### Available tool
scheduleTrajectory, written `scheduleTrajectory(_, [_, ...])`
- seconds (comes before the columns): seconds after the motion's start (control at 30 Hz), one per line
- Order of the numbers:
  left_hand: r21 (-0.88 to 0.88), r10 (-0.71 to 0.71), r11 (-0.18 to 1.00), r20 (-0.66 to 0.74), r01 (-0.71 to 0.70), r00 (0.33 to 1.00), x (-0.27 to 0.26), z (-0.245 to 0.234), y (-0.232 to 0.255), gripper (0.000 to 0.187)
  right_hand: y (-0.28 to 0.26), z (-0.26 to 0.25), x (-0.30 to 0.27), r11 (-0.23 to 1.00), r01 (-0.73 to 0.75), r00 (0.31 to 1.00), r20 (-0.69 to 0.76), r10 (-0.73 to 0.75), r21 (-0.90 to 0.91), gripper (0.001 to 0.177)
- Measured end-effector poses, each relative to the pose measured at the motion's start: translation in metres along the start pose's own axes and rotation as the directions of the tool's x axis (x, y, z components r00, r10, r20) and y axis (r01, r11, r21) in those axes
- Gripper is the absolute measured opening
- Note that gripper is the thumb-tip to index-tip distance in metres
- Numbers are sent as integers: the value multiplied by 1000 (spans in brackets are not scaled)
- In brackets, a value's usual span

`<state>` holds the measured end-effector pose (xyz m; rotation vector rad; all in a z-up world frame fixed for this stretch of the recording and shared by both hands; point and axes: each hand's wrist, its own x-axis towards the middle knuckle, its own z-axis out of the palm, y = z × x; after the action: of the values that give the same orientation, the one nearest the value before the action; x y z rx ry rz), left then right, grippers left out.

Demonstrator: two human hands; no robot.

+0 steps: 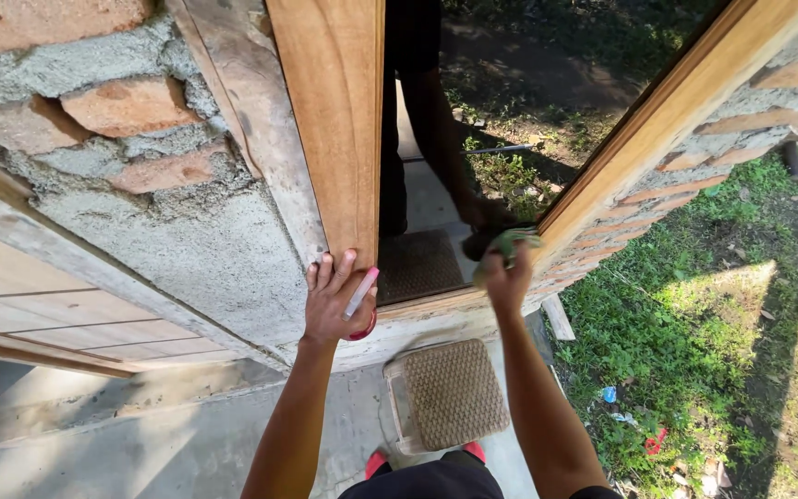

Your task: The person is cleaning an outdoor glass window using a spray bottle and a cloth.

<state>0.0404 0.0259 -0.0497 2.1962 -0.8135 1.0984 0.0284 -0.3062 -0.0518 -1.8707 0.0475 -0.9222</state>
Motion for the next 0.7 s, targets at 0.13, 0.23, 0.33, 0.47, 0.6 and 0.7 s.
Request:
scheduleTrajectory(0.13, [21,12,1000,-13,-12,1000,1,1,-2,32,-8,6,4,998,-67,988,-139,66,0,15])
scheduleTrajectory(0.23, [9,13,1000,-7,-13,1000,-1,1,-2,30,-20,45,-18,971,-51,997,-47,63,233,20])
scheduleTrajectory(0.33, [27,21,999,-2,-21,1000,0,-2,3,32,-49,83,-45,892,-234,950,287,125,387,7])
scheduleTrajectory(0.47, [53,-24,998,33,23,999,-1,-1,4,33,-98,85,-44,967,255,914,320,-249,26,19])
scheduleTrajectory(0.6, [66,17,998,0,-17,1000,-1,6,1,27,-31,65,-38,990,140,916,381,-125,-11,18])
scheduleTrajectory(0.7, [64,24,998,-8,-24,1000,-1,6,1,27,-2,25,-19,983,183,959,215,-185,29,21])
